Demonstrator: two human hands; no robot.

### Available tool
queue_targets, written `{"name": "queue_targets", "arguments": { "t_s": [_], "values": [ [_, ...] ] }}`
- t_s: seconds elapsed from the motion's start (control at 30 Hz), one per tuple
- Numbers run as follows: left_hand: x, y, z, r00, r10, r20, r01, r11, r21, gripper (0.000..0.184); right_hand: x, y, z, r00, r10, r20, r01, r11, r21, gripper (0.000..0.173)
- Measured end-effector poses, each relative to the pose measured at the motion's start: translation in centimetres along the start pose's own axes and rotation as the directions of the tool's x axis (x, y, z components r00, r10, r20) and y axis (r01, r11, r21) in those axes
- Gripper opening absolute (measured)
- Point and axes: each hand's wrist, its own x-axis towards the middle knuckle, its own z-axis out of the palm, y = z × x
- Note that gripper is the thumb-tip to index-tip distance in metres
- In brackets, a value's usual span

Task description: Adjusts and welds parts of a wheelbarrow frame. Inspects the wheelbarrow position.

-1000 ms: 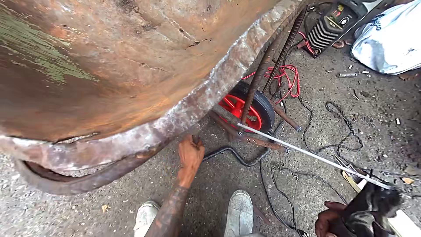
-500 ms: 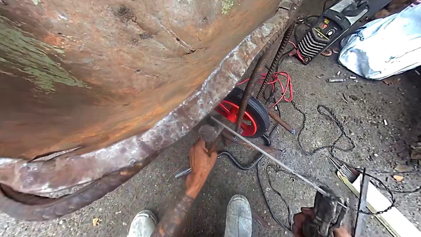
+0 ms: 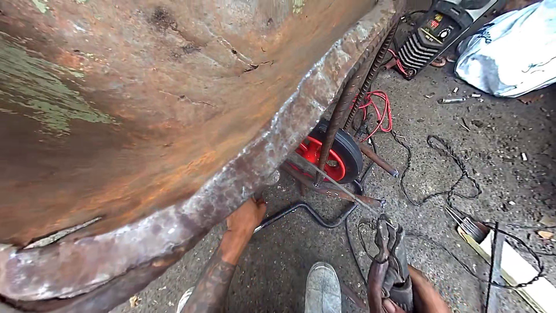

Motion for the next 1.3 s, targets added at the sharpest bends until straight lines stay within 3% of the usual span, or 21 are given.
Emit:
{"name": "queue_targets", "arguments": {
  "t_s": [0.1,0.23,0.37,0.47,0.57,0.67,0.83,0.97,1.3],
  "values": [
    [0.5,-1.2,1.6,0.994,0.048,-0.094,-0.060,0.990,-0.124,0.020,-0.2,0.1,-0.6,0.999,0.021,0.029,-0.021,1.000,0.004,0.050],
    [0.9,-1.7,1.4,0.985,0.110,-0.129,-0.122,0.989,-0.087,0.018,0.8,0.1,-0.5,0.995,0.053,0.090,-0.043,0.993,-0.113,0.055],
    [0.8,-1.1,1.4,0.985,0.108,-0.138,-0.123,0.987,-0.103,0.018,3.5,-0.1,1.0,0.998,0.045,0.046,-0.032,0.966,-0.257,0.054],
    [1.0,-1.2,1.7,0.995,0.042,-0.095,-0.052,0.994,-0.100,0.023,5.1,-0.8,1.4,0.999,0.023,0.027,-0.012,0.940,-0.342,0.053],
    [1.3,-0.9,1.2,0.997,-0.067,0.040,0.069,0.996,-0.050,0.032,6.0,-1.2,1.6,1.000,-0.001,0.029,0.012,0.920,-0.392,0.054],
    [1.4,-1.1,1.3,0.996,-0.071,0.049,0.074,0.994,-0.077,0.031,6.8,-0.8,2.0,0.999,0.013,0.046,0.009,0.895,-0.446,0.057],
    [1.4,-0.8,1.1,0.998,-0.051,0.043,0.055,0.996,-0.075,0.030,7.1,-1.2,2.2,0.999,-0.033,0.027,0.041,0.906,-0.422,0.056],
    [1.1,-1.0,1.8,0.997,0.018,-0.080,-0.029,0.990,-0.135,0.020,7.4,-0.8,2.4,0.999,-0.032,0.021,0.038,0.888,-0.458,0.056],
    [1.1,-0.7,1.8,0.996,0.023,-0.081,-0.035,0.988,-0.152,0.017,7.7,-1.3,2.3,1.000,-0.008,0.016,0.015,0.885,-0.465,0.058]
  ]
}}
